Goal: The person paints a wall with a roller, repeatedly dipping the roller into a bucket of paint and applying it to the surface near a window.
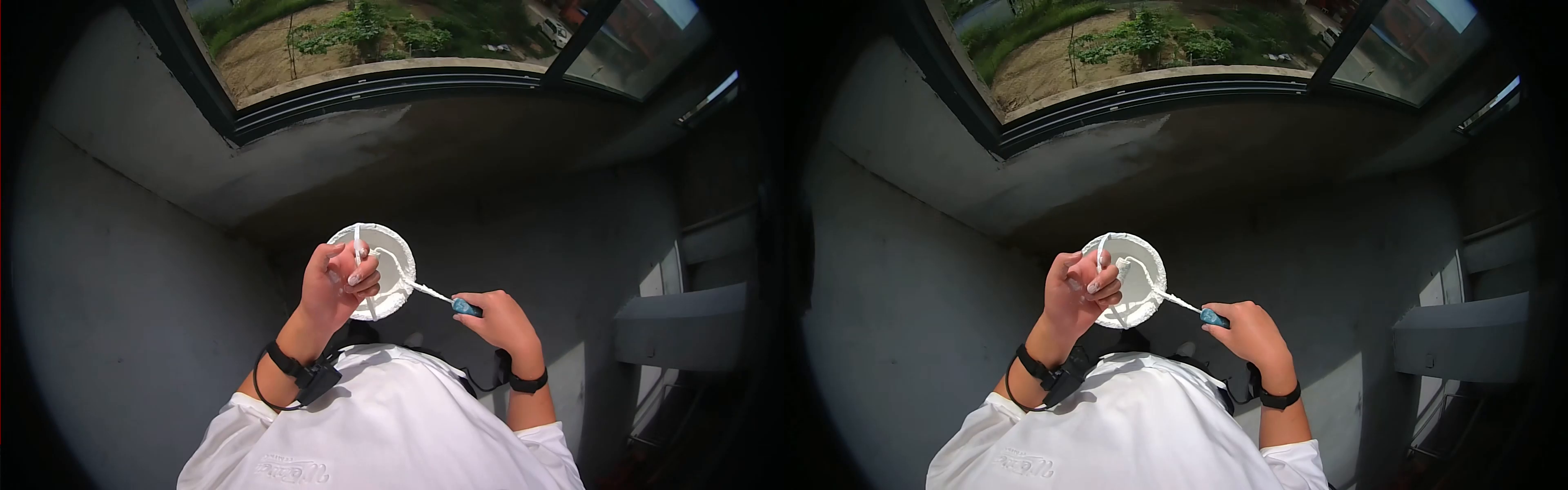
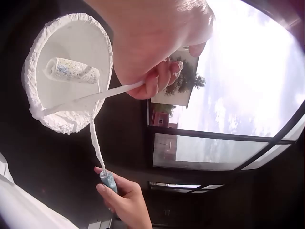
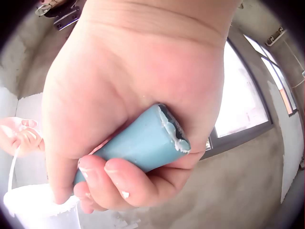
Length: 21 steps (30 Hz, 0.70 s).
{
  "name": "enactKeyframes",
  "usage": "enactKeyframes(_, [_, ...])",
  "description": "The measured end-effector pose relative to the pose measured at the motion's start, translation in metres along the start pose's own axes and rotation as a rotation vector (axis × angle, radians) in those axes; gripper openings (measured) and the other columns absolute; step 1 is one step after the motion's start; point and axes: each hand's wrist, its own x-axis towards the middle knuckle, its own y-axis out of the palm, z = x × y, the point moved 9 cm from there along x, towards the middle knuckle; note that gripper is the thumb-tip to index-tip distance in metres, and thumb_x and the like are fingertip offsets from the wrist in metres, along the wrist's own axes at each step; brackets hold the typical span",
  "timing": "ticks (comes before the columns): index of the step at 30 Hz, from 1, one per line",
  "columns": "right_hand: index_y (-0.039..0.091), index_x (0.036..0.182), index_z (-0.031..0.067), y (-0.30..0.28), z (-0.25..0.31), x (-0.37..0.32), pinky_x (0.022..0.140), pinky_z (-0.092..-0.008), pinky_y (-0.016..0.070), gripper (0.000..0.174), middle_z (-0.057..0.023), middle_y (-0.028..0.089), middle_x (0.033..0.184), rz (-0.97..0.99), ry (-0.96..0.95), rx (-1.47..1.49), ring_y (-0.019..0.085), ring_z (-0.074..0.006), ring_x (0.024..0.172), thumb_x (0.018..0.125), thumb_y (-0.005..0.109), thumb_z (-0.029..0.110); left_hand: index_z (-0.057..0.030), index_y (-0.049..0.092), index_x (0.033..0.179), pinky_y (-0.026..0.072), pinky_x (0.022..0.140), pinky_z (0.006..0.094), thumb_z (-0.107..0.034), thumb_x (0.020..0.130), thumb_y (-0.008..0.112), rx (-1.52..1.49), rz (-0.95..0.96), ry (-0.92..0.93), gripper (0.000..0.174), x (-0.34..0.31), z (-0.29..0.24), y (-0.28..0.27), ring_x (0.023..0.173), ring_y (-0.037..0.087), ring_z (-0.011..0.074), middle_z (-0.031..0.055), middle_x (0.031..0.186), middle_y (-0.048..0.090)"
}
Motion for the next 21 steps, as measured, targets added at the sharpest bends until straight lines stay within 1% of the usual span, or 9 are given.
enactKeyframes(2, [0.078, 0.113, 0.0075, 0.000, -0.001, 0.004, 0.072, -0.0400, 0.0552, 0.032, -0.0174, 0.074, 0.086, 0.054, 0.027, 0.051, 0.070, -0.0361, 0.078, 0.083, 0.079, 0.017, -0.0109, 0.051, 0.099, 0.0324, 0.060, 0.0265, -0.043, 0.097, 0.047, -0.029, -0.008, 0.028, 0.032, -0.003, -0.007, 0.004, 0.056, 0.035, 0.0081, -0.0032, 0.065, 0.045])
enactKeyframes(4, [0.078, 0.114, 0.0078, -0.002, 0.005, 0.012, 0.072, -0.0389, 0.0550, 0.033, -0.0182, 0.074, 0.086, 0.028, -0.028, -0.067, 0.071, -0.0359, 0.077, 0.083, 0.079, 0.017, -0.0101, 0.052, 0.099, 0.0319, 0.061, 0.0276, -0.044, 0.097, 0.048, -0.090, -0.017, 0.040, 0.034, -0.008, -0.013, 0.000, 0.056, 0.035, 0.0087, -0.0030, 0.064, 0.044])
enactKeyframes(5, [0.078, 0.114, 0.0078, -0.003, 0.008, 0.013, 0.072, -0.0389, 0.0550, 0.033, -0.0182, 0.074, 0.086, 0.037, -0.031, -0.069, 0.071, -0.0359, 0.077, 0.083, 0.079, 0.017, -0.0101, 0.052, 0.099, 0.0319, 0.061, 0.0276, -0.044, 0.097, 0.048, -0.095, -0.023, 0.045, 0.034, -0.011, -0.015, 0.000, 0.056, 0.035, 0.0087, -0.0030, 0.064, 0.044])
enactKeyframes(8, [0.078, 0.114, 0.0079, -0.010, 0.024, 0.019, 0.071, -0.0385, 0.0547, 0.033, -0.0180, 0.074, 0.087, 0.055, -0.033, 0.040, 0.071, -0.0353, 0.077, 0.082, 0.080, 0.016, -0.0081, 0.054, 0.102, 0.0311, 0.061, 0.0283, -0.043, 0.097, 0.049, -0.173, -0.028, 0.102, 0.035, -0.024, -0.039, 0.004, 0.056, 0.035, 0.0098, -0.0018, 0.065, 0.043])
enactKeyframes(11, [0.077, 0.114, 0.0076, -0.009, 0.038, 0.030, 0.073, -0.0400, 0.0558, 0.032, -0.0170, 0.075, 0.087, 0.083, -0.041, -0.044, 0.071, -0.0362, 0.079, 0.083, 0.080, 0.015, -0.0077, 0.054, 0.102, 0.0311, 0.061, 0.0284, -0.042, 0.097, 0.049, -0.167, -0.063, 0.118, 0.035, -0.031, -0.056, 0.005, 0.057, 0.035, 0.0101, -0.0015, 0.065, 0.043])
enactKeyframes(13, [0.077, 0.115, 0.0079, -0.005, 0.050, 0.044, 0.073, -0.0403, 0.0560, 0.033, -0.0167, 0.075, 0.088, 0.035, -0.121, 0.004, 0.071, -0.0357, 0.080, 0.083, 0.080, 0.014, -0.0071, 0.054, 0.102, 0.0310, 0.061, 0.0286, -0.042, 0.098, 0.049, -0.163, -0.053, 0.129, 0.036, -0.028, -0.067, -0.010, 0.057, 0.035, 0.0103, -0.0012, 0.065, 0.043])
enactKeyframes(16, [0.077, 0.116, 0.0074, 0.004, 0.060, 0.054, 0.074, -0.0398, 0.0561, 0.033, -0.0170, 0.075, 0.090, 0.098, -0.103, -0.059, 0.071, -0.0354, 0.081, 0.084, 0.079, 0.014, -0.0063, 0.054, 0.104, 0.0313, 0.062, 0.0289, -0.042, 0.098, 0.049, -0.213, -0.077, 0.168, 0.037, -0.037, -0.087, -0.020, 0.057, 0.035, 0.0108, -0.0006, 0.066, 0.042])
enactKeyframes(19, [0.077, 0.116, 0.0070, 0.002, 0.079, 0.055, 0.074, -0.0396, 0.0562, 0.033, -0.0172, 0.075, 0.090, 0.037, -0.146, -0.023, 0.071, -0.0356, 0.080, 0.084, 0.079, 0.014, -0.0062, 0.054, 0.106, 0.0312, 0.062, 0.0290, -0.042, 0.098, 0.048, -0.207, -0.074, 0.170, 0.037, -0.045, -0.097, -0.018, 0.057, 0.035, 0.0109, -0.0005, 0.066, 0.042])
enactKeyframes(21, [0.077, 0.116, 0.0069, 0.012, 0.081, 0.066, 0.073, -0.0395, 0.0563, 0.033, -0.0174, 0.075, 0.090, 0.086, -0.105, -0.008, 0.071, -0.0356, 0.080, 0.084, 0.079, 0.014, -0.0060, 0.053, 0.106, 0.0311, 0.062, 0.0291, -0.042, 0.098, 0.048, -0.224, -0.071, 0.184, 0.037, -0.046, -0.106, -0.031, 0.057, 0.035, 0.0109, -0.0005, 0.066, 0.042])
